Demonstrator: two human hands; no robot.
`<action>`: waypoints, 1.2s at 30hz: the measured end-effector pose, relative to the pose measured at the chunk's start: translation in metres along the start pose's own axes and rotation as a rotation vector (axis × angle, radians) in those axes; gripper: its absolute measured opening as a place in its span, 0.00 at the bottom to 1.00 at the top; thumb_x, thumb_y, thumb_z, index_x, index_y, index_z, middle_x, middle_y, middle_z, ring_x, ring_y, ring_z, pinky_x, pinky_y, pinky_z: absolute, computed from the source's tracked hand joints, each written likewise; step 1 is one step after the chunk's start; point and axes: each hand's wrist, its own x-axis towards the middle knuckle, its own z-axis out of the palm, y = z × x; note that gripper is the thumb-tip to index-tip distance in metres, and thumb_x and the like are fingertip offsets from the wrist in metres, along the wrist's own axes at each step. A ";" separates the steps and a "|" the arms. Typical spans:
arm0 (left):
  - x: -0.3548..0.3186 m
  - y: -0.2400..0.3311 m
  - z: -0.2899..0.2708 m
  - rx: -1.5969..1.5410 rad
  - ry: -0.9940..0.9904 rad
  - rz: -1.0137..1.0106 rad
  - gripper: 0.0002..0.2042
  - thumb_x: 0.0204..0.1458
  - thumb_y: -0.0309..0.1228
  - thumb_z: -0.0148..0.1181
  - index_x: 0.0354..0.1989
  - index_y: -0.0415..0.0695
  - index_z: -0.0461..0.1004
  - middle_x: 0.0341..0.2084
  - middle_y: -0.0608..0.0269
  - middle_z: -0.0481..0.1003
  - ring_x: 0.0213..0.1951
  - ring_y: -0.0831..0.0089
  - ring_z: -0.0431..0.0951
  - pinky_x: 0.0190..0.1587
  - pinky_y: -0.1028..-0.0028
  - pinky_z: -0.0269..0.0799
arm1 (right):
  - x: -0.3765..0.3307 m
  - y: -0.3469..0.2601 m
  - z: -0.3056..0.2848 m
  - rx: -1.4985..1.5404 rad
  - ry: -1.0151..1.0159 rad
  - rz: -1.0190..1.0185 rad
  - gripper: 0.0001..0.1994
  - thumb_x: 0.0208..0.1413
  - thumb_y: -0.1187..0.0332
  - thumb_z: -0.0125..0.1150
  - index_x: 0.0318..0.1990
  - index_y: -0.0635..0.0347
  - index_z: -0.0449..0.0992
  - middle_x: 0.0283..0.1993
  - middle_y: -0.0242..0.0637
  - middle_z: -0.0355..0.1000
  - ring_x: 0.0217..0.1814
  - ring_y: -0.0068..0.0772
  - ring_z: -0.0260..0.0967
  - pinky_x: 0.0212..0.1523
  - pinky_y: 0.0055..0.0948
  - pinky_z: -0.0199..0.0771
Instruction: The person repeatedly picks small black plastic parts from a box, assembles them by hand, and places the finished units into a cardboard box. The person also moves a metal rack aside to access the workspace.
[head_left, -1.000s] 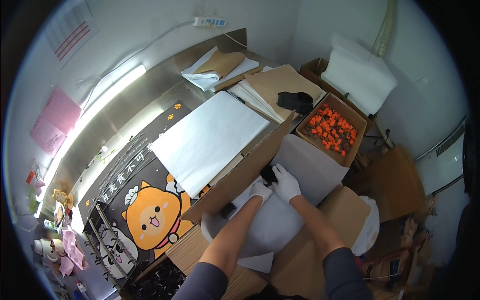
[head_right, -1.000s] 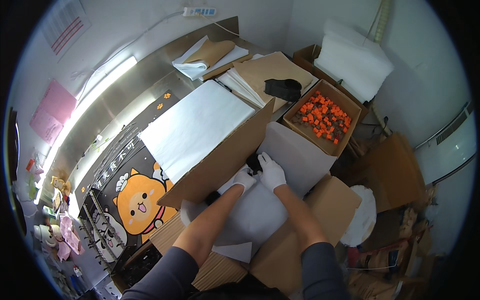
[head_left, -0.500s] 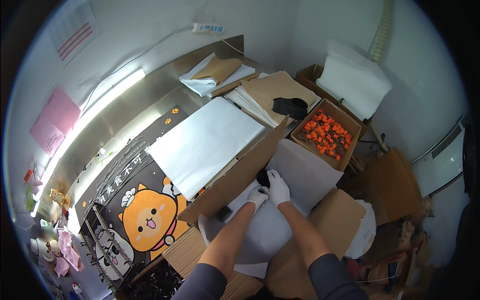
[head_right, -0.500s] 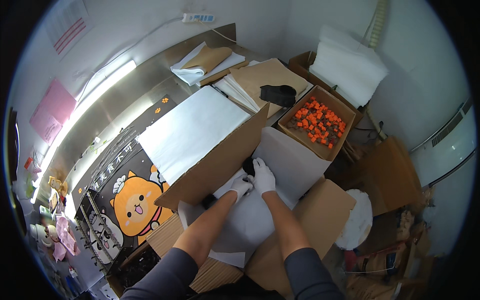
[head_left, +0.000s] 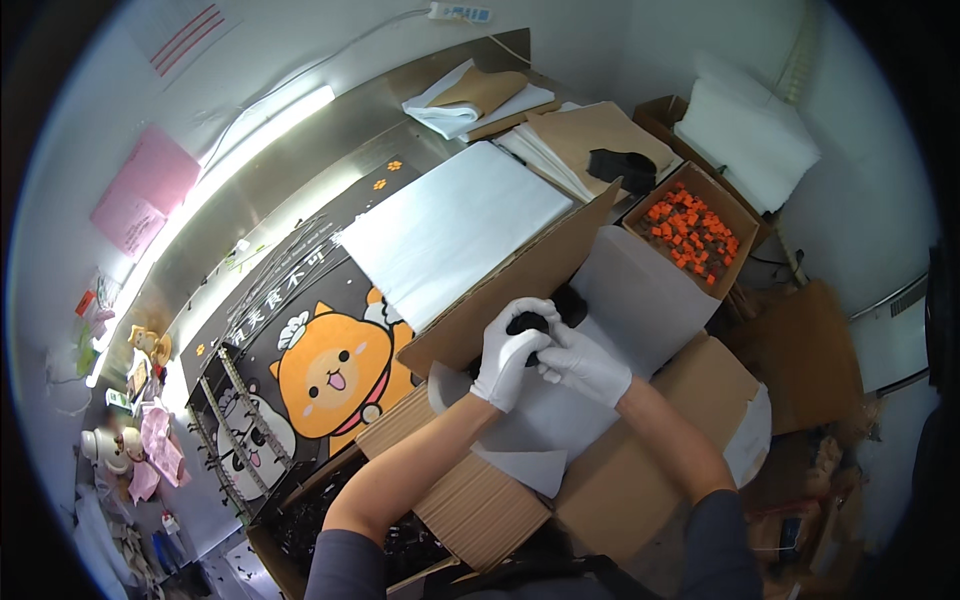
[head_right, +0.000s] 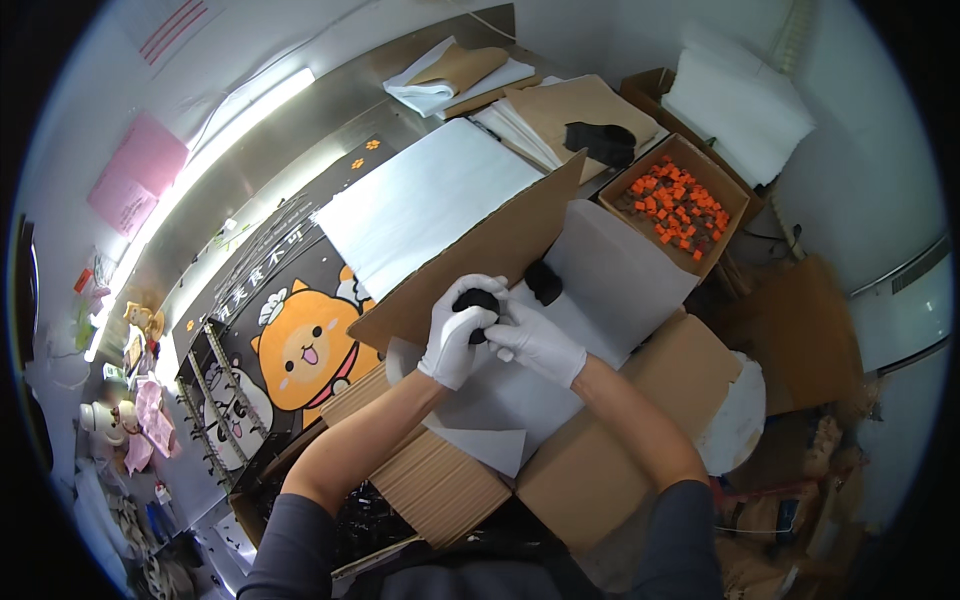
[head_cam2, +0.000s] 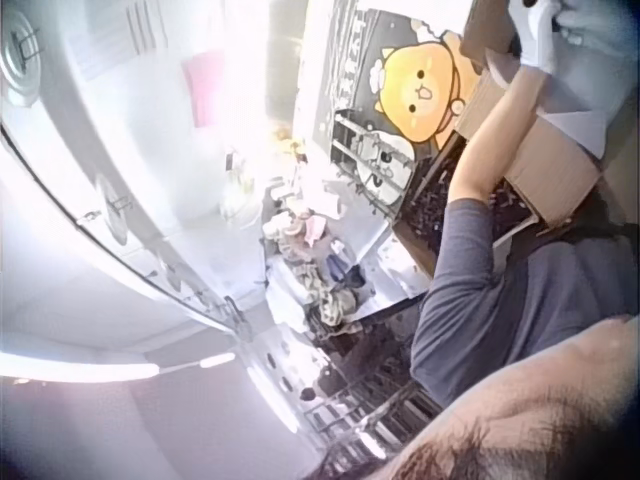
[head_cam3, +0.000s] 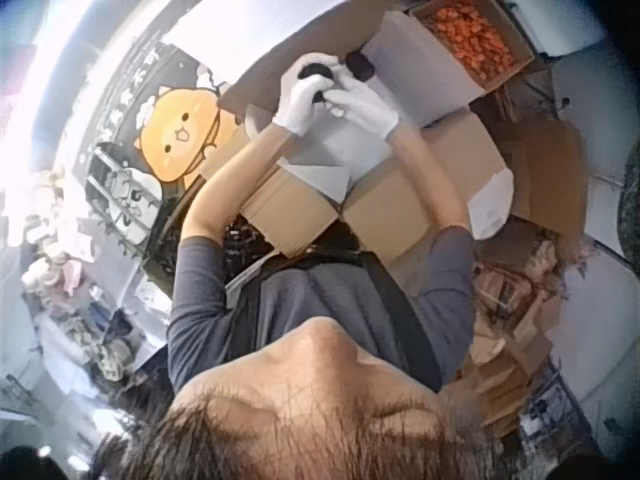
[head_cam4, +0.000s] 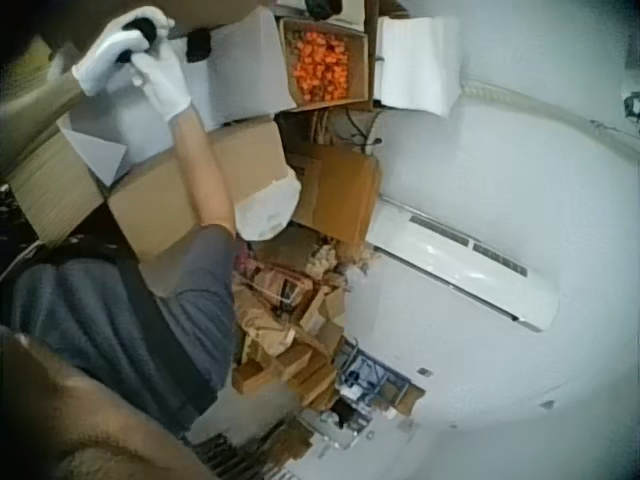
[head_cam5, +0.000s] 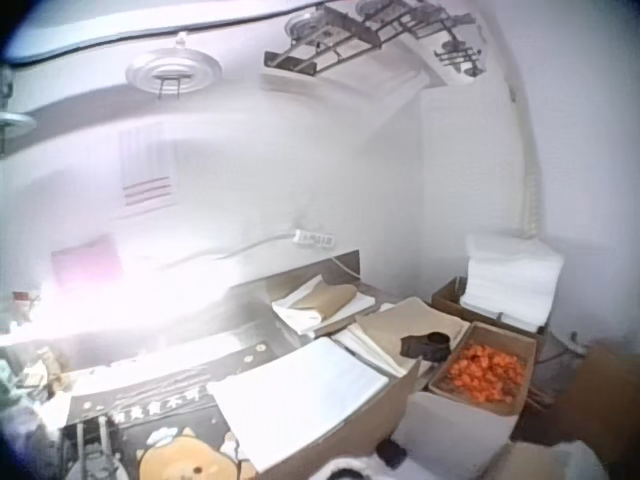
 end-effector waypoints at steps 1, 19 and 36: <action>-0.008 0.006 -0.004 0.078 -0.031 -0.009 0.20 0.45 0.21 0.53 0.50 0.38 0.71 0.45 0.59 0.72 0.49 0.71 0.71 0.53 0.73 0.68 | 0.004 0.001 0.008 -0.026 -0.027 -0.002 0.13 0.57 0.70 0.55 0.49 0.55 0.66 0.39 0.25 0.63 0.31 0.12 0.58 0.30 0.16 0.61; -0.294 0.036 -0.133 0.123 1.065 0.294 0.12 0.60 0.25 0.49 0.50 0.35 0.71 0.40 0.55 0.75 0.45 0.68 0.76 0.55 0.67 0.72 | 0.075 0.127 -0.022 -1.434 0.251 0.072 0.21 0.52 0.67 0.61 0.55 0.59 0.70 0.45 0.50 0.75 0.46 0.55 0.72 0.47 0.44 0.73; -0.406 0.045 -0.209 0.117 1.110 0.512 0.12 0.59 0.20 0.48 0.48 0.34 0.74 0.39 0.56 0.78 0.43 0.69 0.78 0.53 0.69 0.74 | 0.115 0.103 0.387 -1.137 -0.305 -0.413 0.32 0.58 0.54 0.54 0.64 0.67 0.60 0.57 0.56 0.70 0.62 0.53 0.66 0.61 0.40 0.64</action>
